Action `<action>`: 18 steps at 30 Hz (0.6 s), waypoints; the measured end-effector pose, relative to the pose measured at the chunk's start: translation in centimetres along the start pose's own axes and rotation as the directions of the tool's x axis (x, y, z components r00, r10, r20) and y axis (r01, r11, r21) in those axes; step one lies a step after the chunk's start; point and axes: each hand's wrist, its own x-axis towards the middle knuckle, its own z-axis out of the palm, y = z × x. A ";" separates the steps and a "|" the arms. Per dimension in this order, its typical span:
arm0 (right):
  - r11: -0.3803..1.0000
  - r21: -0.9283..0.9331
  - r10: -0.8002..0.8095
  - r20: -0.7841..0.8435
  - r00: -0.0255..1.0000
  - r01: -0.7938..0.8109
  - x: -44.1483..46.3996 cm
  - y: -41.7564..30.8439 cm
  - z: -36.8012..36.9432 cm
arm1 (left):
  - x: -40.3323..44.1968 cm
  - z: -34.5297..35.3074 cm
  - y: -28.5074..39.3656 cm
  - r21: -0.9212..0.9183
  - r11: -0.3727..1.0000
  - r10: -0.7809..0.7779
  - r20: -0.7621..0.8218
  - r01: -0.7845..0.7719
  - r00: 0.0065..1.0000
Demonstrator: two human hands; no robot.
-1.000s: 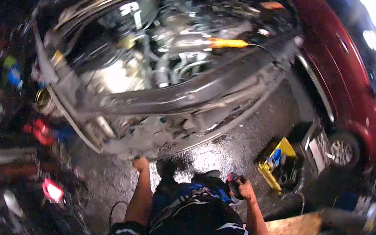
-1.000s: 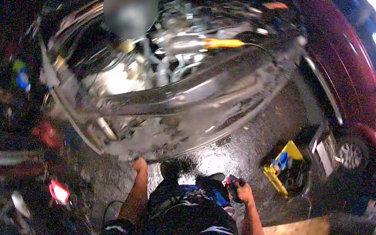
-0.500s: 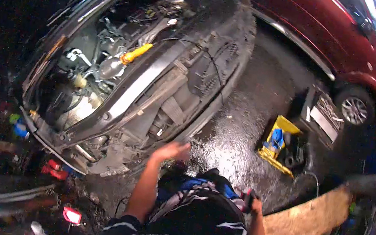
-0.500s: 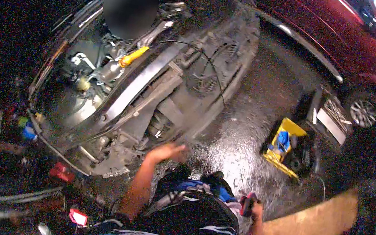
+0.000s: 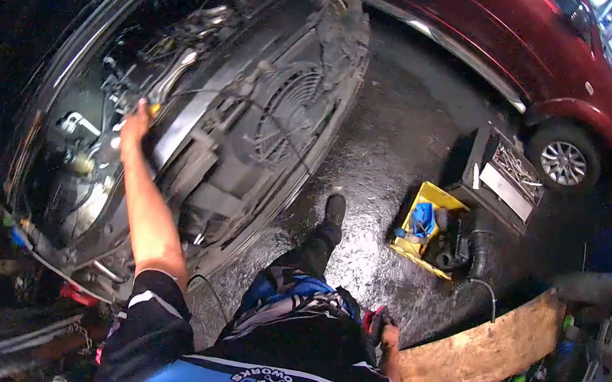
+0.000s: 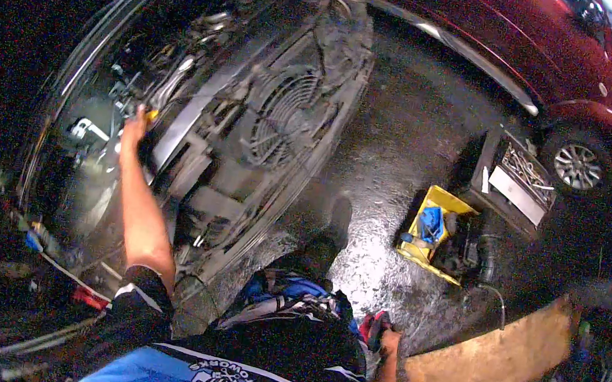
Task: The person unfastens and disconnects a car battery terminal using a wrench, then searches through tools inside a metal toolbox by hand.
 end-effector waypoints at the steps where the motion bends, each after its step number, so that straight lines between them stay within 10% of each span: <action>1: 0.993 -0.115 0.031 -0.062 0.998 -0.038 -2.0 -3.1 1.2 | 1.1 0.5 0.0 0.010 0.998 -0.067 -0.003 0.067 0.998; 10: 0.912 -0.406 -0.023 0.097 0.995 0.061 2.6 -23.2 1.5 | 4.2 4.3 -4.1 0.066 0.926 -0.363 -0.126 0.373 0.923; 16: 0.795 -0.480 -0.280 0.252 0.926 0.371 14.6 -43.4 4.7 | -0.3 1.0 4.6 -0.037 0.773 -0.632 -0.134 0.634 0.763; 18: 0.744 -0.462 -0.365 0.325 0.873 0.483 18.2 -51.4 7.9 | -0.1 3.1 3.4 -0.119 0.812 -0.573 -0.353 0.572 0.740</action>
